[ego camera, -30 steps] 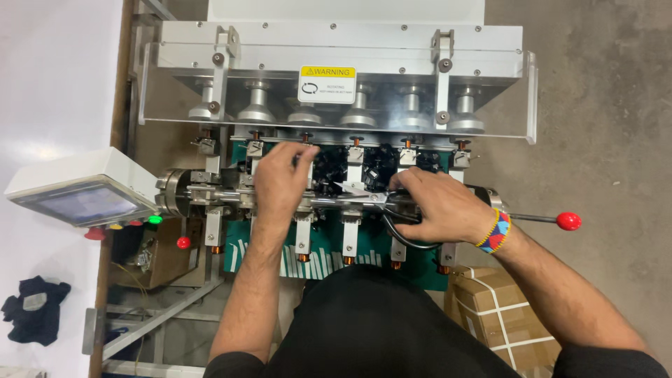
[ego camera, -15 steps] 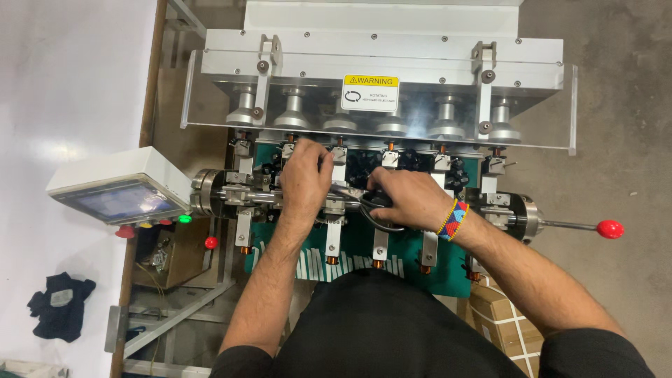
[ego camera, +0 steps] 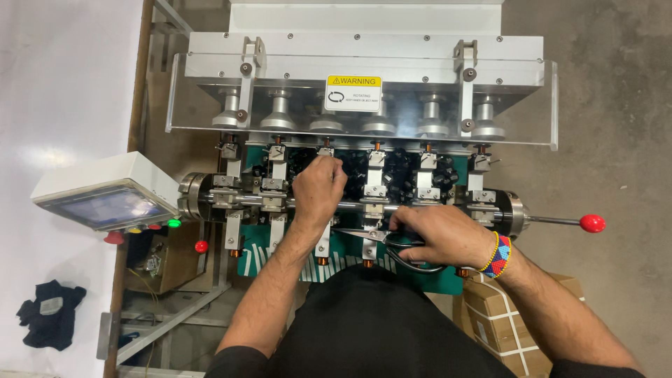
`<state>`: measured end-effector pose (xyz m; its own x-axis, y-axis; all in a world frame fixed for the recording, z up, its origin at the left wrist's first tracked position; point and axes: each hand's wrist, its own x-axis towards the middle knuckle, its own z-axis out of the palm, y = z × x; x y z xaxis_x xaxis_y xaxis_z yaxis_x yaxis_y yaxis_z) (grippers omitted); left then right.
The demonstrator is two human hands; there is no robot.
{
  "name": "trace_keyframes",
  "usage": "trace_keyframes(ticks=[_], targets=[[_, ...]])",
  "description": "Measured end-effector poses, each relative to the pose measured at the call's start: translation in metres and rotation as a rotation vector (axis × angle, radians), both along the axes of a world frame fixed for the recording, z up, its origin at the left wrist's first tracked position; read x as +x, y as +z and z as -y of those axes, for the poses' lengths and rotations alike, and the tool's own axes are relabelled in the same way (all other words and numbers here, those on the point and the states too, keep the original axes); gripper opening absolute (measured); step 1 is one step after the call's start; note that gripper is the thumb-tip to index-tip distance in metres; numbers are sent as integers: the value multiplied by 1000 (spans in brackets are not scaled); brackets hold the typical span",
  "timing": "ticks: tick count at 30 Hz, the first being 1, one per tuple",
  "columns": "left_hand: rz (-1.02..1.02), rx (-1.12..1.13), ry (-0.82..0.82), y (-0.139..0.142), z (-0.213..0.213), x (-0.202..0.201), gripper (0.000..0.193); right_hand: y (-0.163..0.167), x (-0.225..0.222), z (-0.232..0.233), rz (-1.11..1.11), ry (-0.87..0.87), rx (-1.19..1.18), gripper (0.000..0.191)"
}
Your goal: The person sits at a benchtop machine, places small black coil components into its fixtures, and pulls the red-handled lever to cycle the machine. They use scissors to trim material at a fixture, arrange white strips on the green mat, and wipe the machine area with a black cloth.
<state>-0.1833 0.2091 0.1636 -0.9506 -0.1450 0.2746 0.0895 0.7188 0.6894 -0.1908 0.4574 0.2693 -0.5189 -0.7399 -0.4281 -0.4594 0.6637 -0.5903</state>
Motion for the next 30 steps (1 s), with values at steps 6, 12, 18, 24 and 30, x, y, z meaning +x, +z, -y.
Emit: trace_keyframes(ticks=[6,12,18,24,30], targets=[[63,-101,-29,-1,-6,-9,11,6,0,0,42,9,-4,53],[108,121,-46,30,66,3,19,0,-3,36,-126,-74,-210,59],[178,-146,177,41,147,16,27,-28,-21,125,-236,-96,-174,63],[480,-95,48,21,163,12,23,-49,-25,184,-190,-86,-68,63],[-10,-2,124,24,171,16,12,-43,-9,193,-203,-124,-73,51]])
